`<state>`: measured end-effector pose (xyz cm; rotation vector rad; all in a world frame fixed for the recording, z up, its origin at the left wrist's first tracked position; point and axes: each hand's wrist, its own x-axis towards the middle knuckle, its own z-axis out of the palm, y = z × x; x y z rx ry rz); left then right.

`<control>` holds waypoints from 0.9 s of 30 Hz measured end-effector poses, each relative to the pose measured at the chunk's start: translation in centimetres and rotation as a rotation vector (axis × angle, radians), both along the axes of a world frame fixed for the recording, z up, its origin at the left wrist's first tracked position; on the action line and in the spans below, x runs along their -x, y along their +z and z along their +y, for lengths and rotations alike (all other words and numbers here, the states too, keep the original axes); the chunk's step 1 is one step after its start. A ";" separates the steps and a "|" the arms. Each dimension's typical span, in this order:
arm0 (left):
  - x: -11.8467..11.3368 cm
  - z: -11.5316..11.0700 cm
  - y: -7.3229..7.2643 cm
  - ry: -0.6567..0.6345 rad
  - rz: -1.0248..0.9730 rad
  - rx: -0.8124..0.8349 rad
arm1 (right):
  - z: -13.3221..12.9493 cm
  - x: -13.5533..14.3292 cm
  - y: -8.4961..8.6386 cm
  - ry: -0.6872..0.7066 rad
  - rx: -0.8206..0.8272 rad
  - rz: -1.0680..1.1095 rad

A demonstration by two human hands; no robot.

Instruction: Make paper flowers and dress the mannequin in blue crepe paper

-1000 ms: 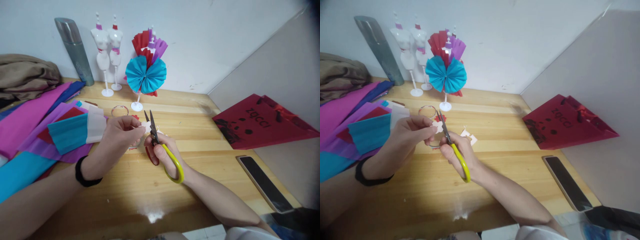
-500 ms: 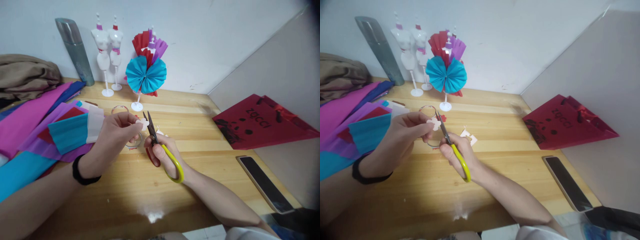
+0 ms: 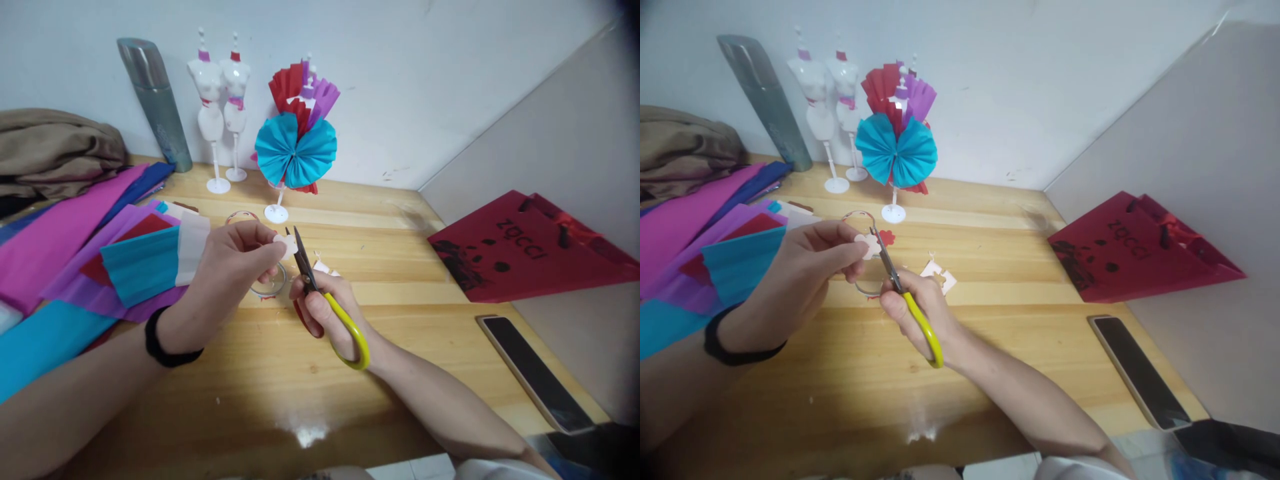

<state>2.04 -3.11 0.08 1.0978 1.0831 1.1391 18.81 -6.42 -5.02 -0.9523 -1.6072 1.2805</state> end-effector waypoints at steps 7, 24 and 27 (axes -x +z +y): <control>0.0 0.0 0.0 0.015 -0.011 0.012 | 0.1 -0.1 -0.5 0.046 0.015 0.013; 0.0 0.1 0.0 0.021 -0.028 0.004 | -0.3 0.2 -0.8 -0.039 0.033 0.008; 0.2 0.2 0.1 0.028 -0.059 -0.013 | 0.1 -0.3 -0.3 -0.072 0.054 -0.033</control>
